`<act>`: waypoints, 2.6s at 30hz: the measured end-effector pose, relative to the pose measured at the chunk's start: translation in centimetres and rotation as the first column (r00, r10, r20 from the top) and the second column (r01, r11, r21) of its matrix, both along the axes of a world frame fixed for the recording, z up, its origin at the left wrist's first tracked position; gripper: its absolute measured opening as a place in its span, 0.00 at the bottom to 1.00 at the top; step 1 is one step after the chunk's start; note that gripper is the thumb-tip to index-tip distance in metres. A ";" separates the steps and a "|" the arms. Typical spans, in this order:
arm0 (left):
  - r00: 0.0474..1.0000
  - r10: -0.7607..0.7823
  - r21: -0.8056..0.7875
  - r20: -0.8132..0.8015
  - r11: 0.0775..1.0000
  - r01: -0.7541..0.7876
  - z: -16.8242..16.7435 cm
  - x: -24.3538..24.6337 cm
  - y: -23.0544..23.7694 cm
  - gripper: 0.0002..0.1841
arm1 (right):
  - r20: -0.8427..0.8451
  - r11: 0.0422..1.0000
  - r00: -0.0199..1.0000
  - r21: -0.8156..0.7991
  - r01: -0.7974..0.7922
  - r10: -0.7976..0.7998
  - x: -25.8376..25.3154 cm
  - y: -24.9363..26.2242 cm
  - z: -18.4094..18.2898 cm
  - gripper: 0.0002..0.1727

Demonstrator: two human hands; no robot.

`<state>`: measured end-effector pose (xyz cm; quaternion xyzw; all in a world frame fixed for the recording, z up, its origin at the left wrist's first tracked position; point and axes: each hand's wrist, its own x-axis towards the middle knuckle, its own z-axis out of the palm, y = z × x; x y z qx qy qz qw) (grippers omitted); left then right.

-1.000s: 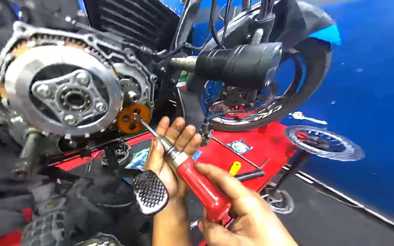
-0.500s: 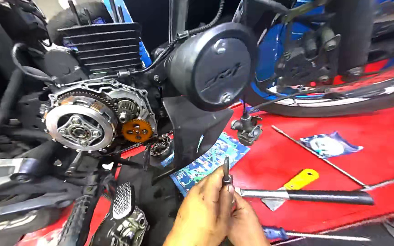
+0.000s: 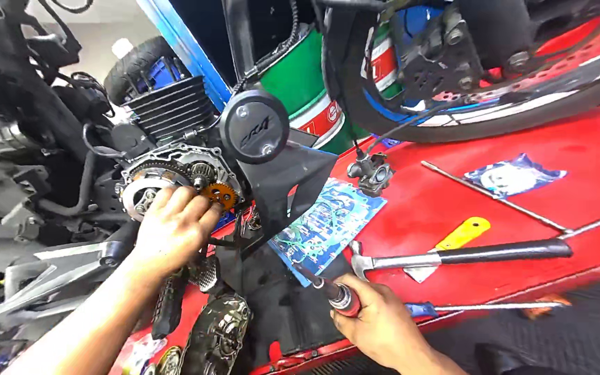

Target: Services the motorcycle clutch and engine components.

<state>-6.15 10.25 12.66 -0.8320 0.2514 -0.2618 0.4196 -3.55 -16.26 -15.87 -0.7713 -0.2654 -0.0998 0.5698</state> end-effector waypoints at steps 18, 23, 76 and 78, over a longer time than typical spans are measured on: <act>0.985 0.147 0.181 0.095 0.970 -0.162 -2.1 3.7 -1.1 0.10 | 0.032 0.979 0.998 -0.199 -0.044 0.052 0.2 -1.6 1.1 0.17; 0.944 0.291 0.153 0.157 0.937 -0.314 -2.7 4.4 -2.7 0.11 | -0.206 0.893 0.974 -0.414 -0.176 0.097 0.9 -2.2 2.8 0.22; 0.783 0.610 0.311 0.119 0.726 -0.613 -3.4 5.2 -6.1 0.12 | -0.137 0.609 0.965 -0.793 0.029 -0.225 4.2 -4.4 0.6 0.29; 0.768 0.634 0.295 0.096 0.719 -0.630 -3.2 5.1 -6.4 0.12 | -0.131 0.611 0.965 -0.791 0.036 -0.226 4.1 -4.4 0.6 0.28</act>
